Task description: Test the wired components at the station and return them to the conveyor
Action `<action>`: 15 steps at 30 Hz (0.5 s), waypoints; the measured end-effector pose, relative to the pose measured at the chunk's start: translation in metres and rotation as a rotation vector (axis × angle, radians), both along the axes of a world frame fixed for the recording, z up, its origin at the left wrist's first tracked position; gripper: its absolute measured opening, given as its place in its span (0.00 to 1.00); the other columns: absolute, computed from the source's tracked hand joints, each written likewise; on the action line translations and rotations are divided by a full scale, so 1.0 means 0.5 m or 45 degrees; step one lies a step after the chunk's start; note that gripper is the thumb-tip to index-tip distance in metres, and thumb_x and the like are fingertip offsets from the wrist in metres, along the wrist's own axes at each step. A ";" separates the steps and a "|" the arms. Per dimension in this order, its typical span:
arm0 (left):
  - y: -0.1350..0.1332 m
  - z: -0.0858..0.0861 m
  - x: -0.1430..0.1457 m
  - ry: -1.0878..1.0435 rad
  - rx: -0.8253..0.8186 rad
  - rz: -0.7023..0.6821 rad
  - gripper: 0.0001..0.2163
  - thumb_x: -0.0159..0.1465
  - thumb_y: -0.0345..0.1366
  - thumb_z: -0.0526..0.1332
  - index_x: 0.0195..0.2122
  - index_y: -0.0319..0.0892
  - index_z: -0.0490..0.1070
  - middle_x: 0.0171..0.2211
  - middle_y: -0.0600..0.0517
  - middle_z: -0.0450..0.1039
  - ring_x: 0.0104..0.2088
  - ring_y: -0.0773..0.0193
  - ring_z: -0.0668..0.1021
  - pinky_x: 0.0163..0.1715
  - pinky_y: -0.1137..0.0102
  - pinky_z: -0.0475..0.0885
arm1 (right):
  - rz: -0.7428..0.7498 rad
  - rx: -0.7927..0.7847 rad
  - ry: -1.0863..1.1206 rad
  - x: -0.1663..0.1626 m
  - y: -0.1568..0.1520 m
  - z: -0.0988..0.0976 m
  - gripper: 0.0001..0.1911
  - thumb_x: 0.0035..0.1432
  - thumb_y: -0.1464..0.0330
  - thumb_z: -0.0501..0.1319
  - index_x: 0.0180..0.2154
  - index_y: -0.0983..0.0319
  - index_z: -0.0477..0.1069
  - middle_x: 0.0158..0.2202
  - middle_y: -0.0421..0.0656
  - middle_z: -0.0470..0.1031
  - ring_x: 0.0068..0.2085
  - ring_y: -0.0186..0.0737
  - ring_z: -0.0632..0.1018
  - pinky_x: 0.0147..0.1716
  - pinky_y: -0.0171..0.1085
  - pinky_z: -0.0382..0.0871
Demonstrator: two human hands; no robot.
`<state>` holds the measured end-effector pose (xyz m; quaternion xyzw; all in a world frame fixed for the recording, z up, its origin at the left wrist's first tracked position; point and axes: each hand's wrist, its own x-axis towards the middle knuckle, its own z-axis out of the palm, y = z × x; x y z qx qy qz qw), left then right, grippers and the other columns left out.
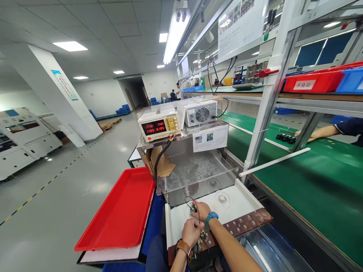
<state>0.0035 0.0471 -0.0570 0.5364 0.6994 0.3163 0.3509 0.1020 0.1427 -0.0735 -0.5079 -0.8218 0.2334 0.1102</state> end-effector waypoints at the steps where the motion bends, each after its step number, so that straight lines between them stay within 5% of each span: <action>1: 0.000 0.001 0.000 -0.004 0.007 0.008 0.15 0.49 0.49 0.64 0.16 0.44 0.67 0.19 0.53 0.72 0.26 0.60 0.74 0.27 0.69 0.63 | 0.008 0.002 -0.002 0.000 0.000 0.001 0.17 0.49 0.60 0.63 0.42 0.56 0.69 0.35 0.43 0.78 0.38 0.50 0.76 0.32 0.38 0.59; 8: -0.007 0.025 0.001 -0.065 0.111 -0.068 0.24 0.50 0.63 0.55 0.17 0.45 0.63 0.18 0.53 0.68 0.25 0.61 0.71 0.30 0.68 0.64 | -0.034 0.091 0.008 0.001 -0.011 0.051 0.16 0.52 0.60 0.60 0.42 0.60 0.69 0.37 0.45 0.77 0.39 0.45 0.77 0.33 0.35 0.59; 12: 0.004 0.058 0.011 -0.281 0.166 0.032 0.28 0.47 0.68 0.54 0.20 0.44 0.64 0.18 0.53 0.67 0.25 0.60 0.72 0.30 0.67 0.67 | -0.465 0.113 0.182 0.072 -0.008 0.096 0.15 0.52 0.57 0.60 0.39 0.58 0.68 0.33 0.41 0.77 0.35 0.42 0.76 0.31 0.33 0.59; 15: 0.025 0.116 0.054 -0.517 0.140 0.093 0.32 0.41 0.67 0.61 0.30 0.40 0.70 0.24 0.49 0.74 0.29 0.57 0.76 0.32 0.66 0.70 | -0.846 0.155 0.364 0.208 -0.016 0.127 0.12 0.52 0.57 0.60 0.35 0.58 0.69 0.31 0.41 0.77 0.33 0.41 0.76 0.30 0.33 0.61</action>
